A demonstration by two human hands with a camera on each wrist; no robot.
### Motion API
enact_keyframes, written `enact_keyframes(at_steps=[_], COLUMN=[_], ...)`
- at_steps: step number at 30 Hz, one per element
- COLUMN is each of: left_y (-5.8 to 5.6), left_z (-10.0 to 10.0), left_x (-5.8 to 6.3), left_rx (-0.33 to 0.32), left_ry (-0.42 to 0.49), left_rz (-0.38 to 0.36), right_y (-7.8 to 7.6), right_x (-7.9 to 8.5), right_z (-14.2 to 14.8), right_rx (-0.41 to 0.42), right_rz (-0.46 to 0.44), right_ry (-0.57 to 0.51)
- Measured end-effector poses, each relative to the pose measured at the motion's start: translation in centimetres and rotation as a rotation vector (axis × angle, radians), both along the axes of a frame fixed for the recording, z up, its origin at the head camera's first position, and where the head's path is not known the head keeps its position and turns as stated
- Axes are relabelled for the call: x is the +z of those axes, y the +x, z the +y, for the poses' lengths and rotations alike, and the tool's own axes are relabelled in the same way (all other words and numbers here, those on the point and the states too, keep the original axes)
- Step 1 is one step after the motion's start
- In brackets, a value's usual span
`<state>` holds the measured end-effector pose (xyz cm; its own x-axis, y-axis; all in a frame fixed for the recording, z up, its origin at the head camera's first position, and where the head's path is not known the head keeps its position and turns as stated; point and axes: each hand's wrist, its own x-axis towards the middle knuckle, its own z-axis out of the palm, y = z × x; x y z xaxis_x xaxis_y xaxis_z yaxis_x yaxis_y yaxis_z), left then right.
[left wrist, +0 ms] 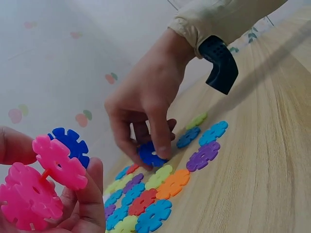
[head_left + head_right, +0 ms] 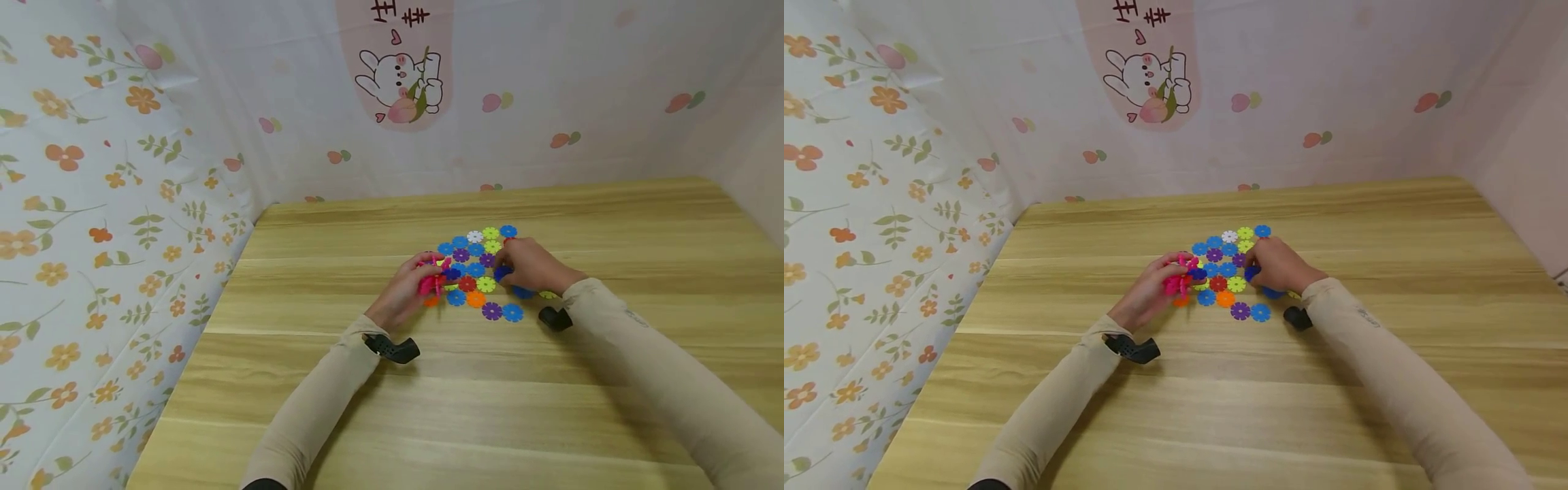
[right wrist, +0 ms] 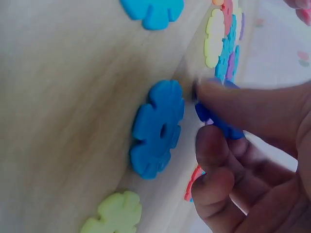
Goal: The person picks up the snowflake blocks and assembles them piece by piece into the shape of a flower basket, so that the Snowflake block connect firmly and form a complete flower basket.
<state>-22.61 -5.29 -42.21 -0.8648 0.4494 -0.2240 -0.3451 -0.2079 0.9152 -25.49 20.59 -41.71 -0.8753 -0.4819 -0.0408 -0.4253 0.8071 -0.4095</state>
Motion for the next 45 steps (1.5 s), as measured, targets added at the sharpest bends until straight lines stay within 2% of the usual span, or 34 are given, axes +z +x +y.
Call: enact_keyframes(at_steps=[11,19,26,30,34,45], left_y=[-0.1,0.0,0.0,0.0,0.0,0.1], left_z=[0.5,0.7,1.2,1.5,1.9,2.6], left_x=[-0.3,-0.2,-0.1,-0.1,-0.1,0.3], left_rx=[0.003,0.005,0.039,0.080,0.108,0.113], left_ry=[0.004,0.018,0.045,0.052,0.043,0.028], left_rz=[0.023,0.000,-0.001,-0.004,-0.018,-0.013], right_y=[1.2,2.2,3.5,4.1,4.6,5.2], right_x=[0.7,1.1,1.2,1.4,1.4,1.0], right_z=[1.2,1.4,-0.2,-1.4,-2.4,-4.2], right_rx=[-0.016,-0.042,-0.031,0.011,0.018,-0.017], right_rz=[-0.007,-0.050,-0.047,-0.010,0.036,0.259], right_ry=[-0.083,-0.279,-0.422,-0.456,-0.468,-0.517])
